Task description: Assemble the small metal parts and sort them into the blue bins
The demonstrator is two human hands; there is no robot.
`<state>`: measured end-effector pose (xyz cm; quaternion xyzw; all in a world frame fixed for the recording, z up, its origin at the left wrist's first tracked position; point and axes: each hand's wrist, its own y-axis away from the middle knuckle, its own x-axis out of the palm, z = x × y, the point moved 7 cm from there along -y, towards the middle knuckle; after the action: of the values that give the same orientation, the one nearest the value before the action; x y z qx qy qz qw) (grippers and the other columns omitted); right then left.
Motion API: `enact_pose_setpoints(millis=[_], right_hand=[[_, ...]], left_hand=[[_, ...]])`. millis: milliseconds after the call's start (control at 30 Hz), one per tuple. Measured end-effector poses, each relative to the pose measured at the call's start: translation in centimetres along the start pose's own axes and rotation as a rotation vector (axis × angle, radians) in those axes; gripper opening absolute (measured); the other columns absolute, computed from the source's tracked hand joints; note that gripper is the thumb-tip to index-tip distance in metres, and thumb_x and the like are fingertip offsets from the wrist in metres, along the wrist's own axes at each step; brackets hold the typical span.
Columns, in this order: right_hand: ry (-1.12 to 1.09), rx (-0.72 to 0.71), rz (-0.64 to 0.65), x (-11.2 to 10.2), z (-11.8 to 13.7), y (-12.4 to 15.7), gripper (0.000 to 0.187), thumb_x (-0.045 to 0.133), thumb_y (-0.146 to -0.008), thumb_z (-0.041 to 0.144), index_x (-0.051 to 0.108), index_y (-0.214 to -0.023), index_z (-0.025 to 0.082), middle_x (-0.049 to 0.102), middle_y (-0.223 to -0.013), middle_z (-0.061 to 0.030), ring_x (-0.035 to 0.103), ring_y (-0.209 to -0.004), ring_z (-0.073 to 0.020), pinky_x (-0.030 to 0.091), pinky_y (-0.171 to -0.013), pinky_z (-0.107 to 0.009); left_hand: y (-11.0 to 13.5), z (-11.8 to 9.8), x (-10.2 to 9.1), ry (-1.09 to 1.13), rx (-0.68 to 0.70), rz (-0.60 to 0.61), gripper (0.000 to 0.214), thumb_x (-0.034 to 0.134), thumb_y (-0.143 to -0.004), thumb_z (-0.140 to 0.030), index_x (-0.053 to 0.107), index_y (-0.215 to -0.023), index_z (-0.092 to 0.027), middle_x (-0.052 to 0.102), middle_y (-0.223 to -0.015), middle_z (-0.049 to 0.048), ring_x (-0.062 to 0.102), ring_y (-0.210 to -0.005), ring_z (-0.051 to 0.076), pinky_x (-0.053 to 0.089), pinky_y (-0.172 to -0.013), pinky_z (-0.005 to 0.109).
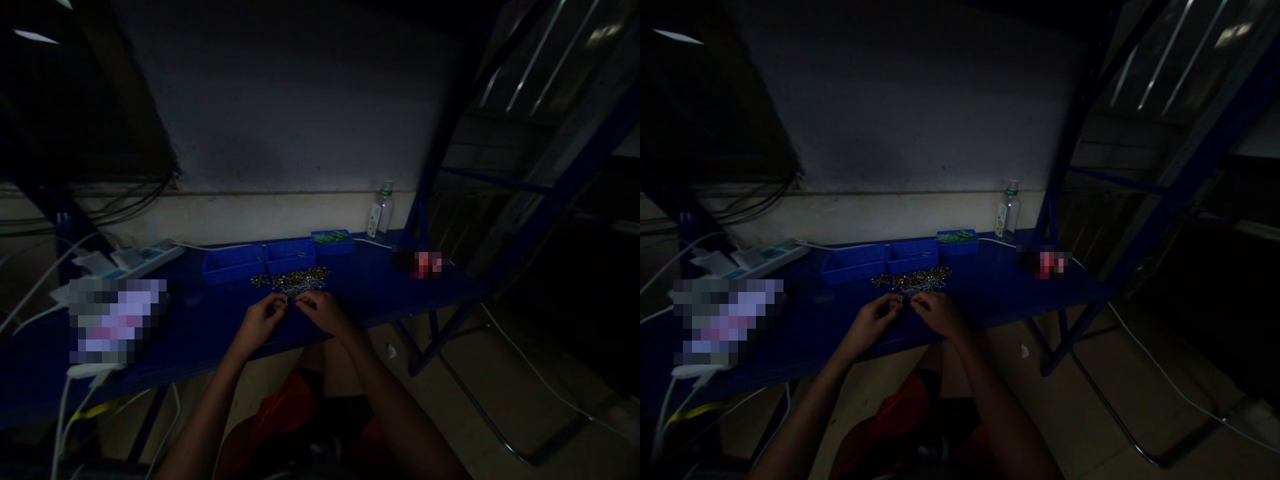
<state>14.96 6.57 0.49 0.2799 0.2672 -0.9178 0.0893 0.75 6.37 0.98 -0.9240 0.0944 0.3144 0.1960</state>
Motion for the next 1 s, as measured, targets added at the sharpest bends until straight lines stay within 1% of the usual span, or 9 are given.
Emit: enact_pose_setpoints(millis=[100, 167, 300, 400, 500, 633, 800, 900, 1000], right_hand=[[-0.014, -0.002, 0.017, -0.01, 0.10, 0.03, 0.022, 0.050, -0.084, 0.028, 0.058, -0.103, 0.021, 0.066, -0.088, -0.0016, 0.060, -0.079, -0.0124, 0.043, -0.072, -0.022], [-0.024, -0.011, 0.040, 0.12, 0.23, 0.06, 0.022, 0.050, -0.084, 0.029, 0.058, -0.104, 0.021, 0.066, -0.087, -0.0010, 0.060, -0.078, -0.0119, 0.043, -0.071, -0.022], [-0.045, -0.010, 0.066, 0.32, 0.31, 0.08, 0.022, 0.050, -0.084, 0.030, 0.058, -0.103, 0.021, 0.065, -0.087, -0.0004, 0.060, -0.075, -0.0111, 0.043, -0.070, -0.022], [-0.053, -0.012, 0.075, 0.45, 0.28, 0.08, 0.024, 0.050, -0.084, 0.029, 0.057, -0.106, 0.021, 0.065, -0.086, -0.0003, 0.060, -0.074, -0.0111, 0.043, -0.069, -0.022], [-0.064, -0.028, 0.083, 0.64, 0.20, 0.07, 0.020, 0.050, -0.084, 0.028, 0.059, -0.101, 0.020, 0.065, -0.086, -0.0007, 0.060, -0.075, -0.0110, 0.043, -0.069, -0.021], [-0.061, -0.018, 0.036, 0.43, -0.17, 0.03, 0.015, 0.050, -0.084, 0.027, 0.059, -0.093, 0.019, 0.065, -0.086, -0.0013, 0.060, -0.079, -0.0117, 0.043, -0.072, -0.021], [-0.039, 0.025, -0.017, -0.15, -0.44, 0.05, 0.015, 0.046, -0.086, 0.028, 0.057, -0.091, 0.020, 0.064, -0.084, -0.0004, 0.059, -0.077, -0.0118, 0.043, -0.072, -0.022], [-0.038, 0.029, -0.029, -0.29, -0.49, 0.04, 0.013, 0.046, -0.086, 0.027, 0.056, -0.091, 0.020, 0.064, -0.082, 0.0000, 0.059, -0.077, -0.0117, 0.043, -0.072, -0.022], [-0.038, 0.020, -0.027, -0.20, -0.58, 0.01, 0.013, 0.046, -0.086, 0.026, 0.056, -0.092, 0.020, 0.063, -0.083, 0.0001, 0.059, -0.077, -0.0113, 0.042, -0.072, -0.022]], left_hand=[[0.02, 0.21, 0.41, -0.028, -0.002, 0.038, 0.034, 0.048, -0.080, -0.040, 0.061, -0.101, -0.016, 0.067, -0.081, 0.0027, 0.060, -0.074, 0.017, 0.044, -0.067, 0.024], [0.04, 0.23, 0.63, -0.029, -0.002, 0.061, 0.036, 0.048, -0.080, -0.040, 0.060, -0.105, -0.016, 0.067, -0.083, 0.0029, 0.060, -0.073, 0.017, 0.044, -0.068, 0.024], [0.11, 0.01, 0.82, 0.041, 0.009, 0.082, 0.044, 0.051, -0.079, -0.038, 0.046, -0.117, -0.017, 0.065, -0.076, 0.0008, 0.060, -0.068, 0.015, 0.044, -0.063, 0.024], [0.18, -0.20, 0.85, 0.061, 0.013, 0.086, 0.045, 0.054, -0.078, -0.036, 0.042, -0.117, -0.018, 0.064, -0.074, -0.0003, 0.059, -0.066, 0.015, 0.043, -0.062, 0.023], [0.23, -0.47, 0.83, 0.056, 0.009, 0.091, 0.043, 0.055, -0.077, -0.036, 0.045, -0.114, -0.019, 0.065, -0.074, -0.0004, 0.059, -0.066, 0.015, 0.043, -0.061, 0.023], [0.16, -0.67, 0.69, 0.008, 0.001, 0.086, 0.039, 0.053, -0.077, -0.040, 0.052, -0.109, -0.017, 0.066, -0.075, 0.0009, 0.059, -0.064, 0.014, 0.044, -0.060, 0.023], [-0.01, 0.10, 0.12, -0.040, -0.060, 0.013, 0.037, 0.049, -0.078, -0.045, 0.062, -0.098, -0.016, 0.069, -0.085, 0.0041, 0.063, -0.076, 0.019, 0.045, -0.068, 0.026], [-0.03, 0.03, 0.18, -0.056, -0.051, 0.032, 0.036, 0.049, -0.078, -0.045, 0.065, -0.093, -0.017, 0.070, -0.087, 0.0050, 0.063, -0.079, 0.021, 0.046, -0.070, 0.027], [0.02, -0.36, 0.09, -0.045, -0.025, 0.037, 0.034, 0.048, -0.079, -0.044, 0.065, -0.090, -0.017, 0.069, -0.085, 0.0046, 0.063, -0.078, 0.020, 0.046, -0.070, 0.026]])
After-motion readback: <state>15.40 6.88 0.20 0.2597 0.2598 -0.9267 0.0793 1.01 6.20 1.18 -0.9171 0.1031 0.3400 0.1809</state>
